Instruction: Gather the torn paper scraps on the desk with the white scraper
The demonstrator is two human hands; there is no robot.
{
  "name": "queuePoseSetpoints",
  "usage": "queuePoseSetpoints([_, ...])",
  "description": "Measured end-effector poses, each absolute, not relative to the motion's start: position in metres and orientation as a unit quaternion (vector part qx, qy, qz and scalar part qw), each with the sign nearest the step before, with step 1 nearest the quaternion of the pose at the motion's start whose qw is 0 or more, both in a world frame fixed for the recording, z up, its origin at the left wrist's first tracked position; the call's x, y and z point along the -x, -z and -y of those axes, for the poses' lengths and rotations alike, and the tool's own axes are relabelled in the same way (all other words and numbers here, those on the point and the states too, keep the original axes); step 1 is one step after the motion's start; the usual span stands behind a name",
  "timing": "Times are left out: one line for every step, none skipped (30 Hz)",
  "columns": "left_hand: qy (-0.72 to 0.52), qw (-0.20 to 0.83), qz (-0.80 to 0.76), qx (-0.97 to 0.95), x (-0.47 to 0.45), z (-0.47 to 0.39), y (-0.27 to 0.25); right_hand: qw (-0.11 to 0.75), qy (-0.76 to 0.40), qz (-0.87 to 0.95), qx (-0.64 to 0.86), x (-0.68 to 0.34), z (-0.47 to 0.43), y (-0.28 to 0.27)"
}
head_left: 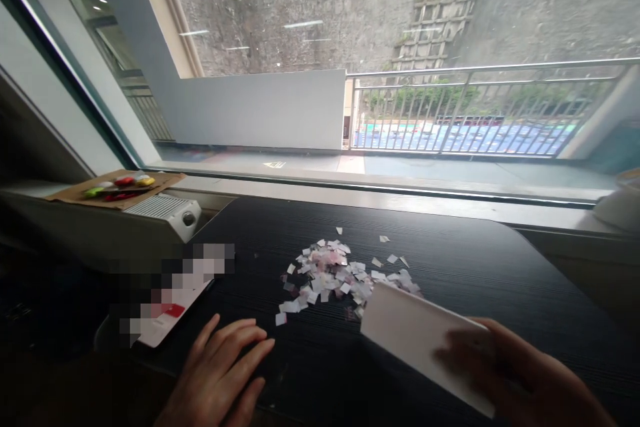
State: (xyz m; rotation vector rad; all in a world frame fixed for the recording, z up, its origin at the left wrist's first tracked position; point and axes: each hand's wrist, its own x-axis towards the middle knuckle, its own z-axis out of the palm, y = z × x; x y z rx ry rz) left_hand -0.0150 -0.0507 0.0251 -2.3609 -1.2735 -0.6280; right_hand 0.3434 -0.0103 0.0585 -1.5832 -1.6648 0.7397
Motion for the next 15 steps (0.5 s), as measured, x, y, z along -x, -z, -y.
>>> queuePoseSetpoints([0.228, 0.199, 0.440, 0.845, 0.014, 0.049, -0.025, 0.357, -0.293, 0.643, 0.611, -0.344, 0.011, -0.058])
queuePoseSetpoints([0.228, 0.201, 0.434, 0.848, 0.013, 0.047, -0.025, 0.362, -0.290, 0.640, 0.613, -0.345, 0.012, -0.057])
queuePoseSetpoints([0.226, 0.202, 0.432, 0.850, 0.012, 0.046, -0.026, 0.366, -0.282, 0.637, 0.617, -0.346, 0.013, -0.057])
queuePoseSetpoints([0.220, 0.199, 0.434, 0.851, 0.010, 0.044, -0.028, 0.369, -0.274, 0.634, 0.622, -0.346, 0.014, -0.056])
queuePoseSetpoints([0.214, 0.193, 0.439, 0.851, 0.007, 0.043, -0.029, 0.373, -0.269, 0.632, 0.624, -0.347, 0.014, -0.056])
queuePoseSetpoints([0.212, 0.189, 0.438, 0.853, 0.004, 0.041, -0.031, 0.377, -0.272, 0.630, 0.622, -0.347, 0.015, -0.056])
queuePoseSetpoints([0.213, 0.184, 0.431, 0.858, 0.000, 0.040, -0.033, 0.380, -0.280, 0.629, 0.618, -0.347, 0.016, -0.056])
queuePoseSetpoints([0.215, 0.177, 0.425, 0.861, -0.004, 0.039, -0.035, 0.381, -0.291, 0.626, 0.615, -0.347, 0.017, -0.057])
queuePoseSetpoints([0.221, 0.168, 0.421, 0.863, -0.009, 0.037, -0.037, 0.379, -0.304, 0.623, 0.613, -0.347, 0.019, -0.058])
queuePoseSetpoints([0.229, 0.158, 0.420, 0.864, -0.015, 0.036, -0.038, 0.380, -0.313, 0.618, 0.613, -0.347, 0.020, -0.060])
queuePoseSetpoints([0.240, 0.148, 0.418, 0.863, -0.021, 0.034, -0.039, 0.381, -0.319, 0.611, 0.616, -0.347, 0.021, -0.061])
queuePoseSetpoints([0.251, 0.139, 0.418, 0.862, -0.027, 0.032, -0.039, 0.383, -0.319, 0.605, 0.620, -0.347, 0.021, -0.062])
queuePoseSetpoints([0.260, 0.134, 0.416, 0.861, -0.034, 0.030, -0.039, 0.386, -0.316, 0.601, 0.624, -0.346, 0.021, -0.063])
queuePoseSetpoints([0.265, 0.134, 0.413, 0.861, -0.040, 0.028, -0.037, 0.388, -0.313, 0.602, 0.624, -0.345, 0.020, -0.063])
queuePoseSetpoints([0.265, 0.138, 0.407, 0.863, -0.046, 0.024, -0.035, 0.387, -0.312, 0.605, 0.622, -0.343, 0.019, -0.064])
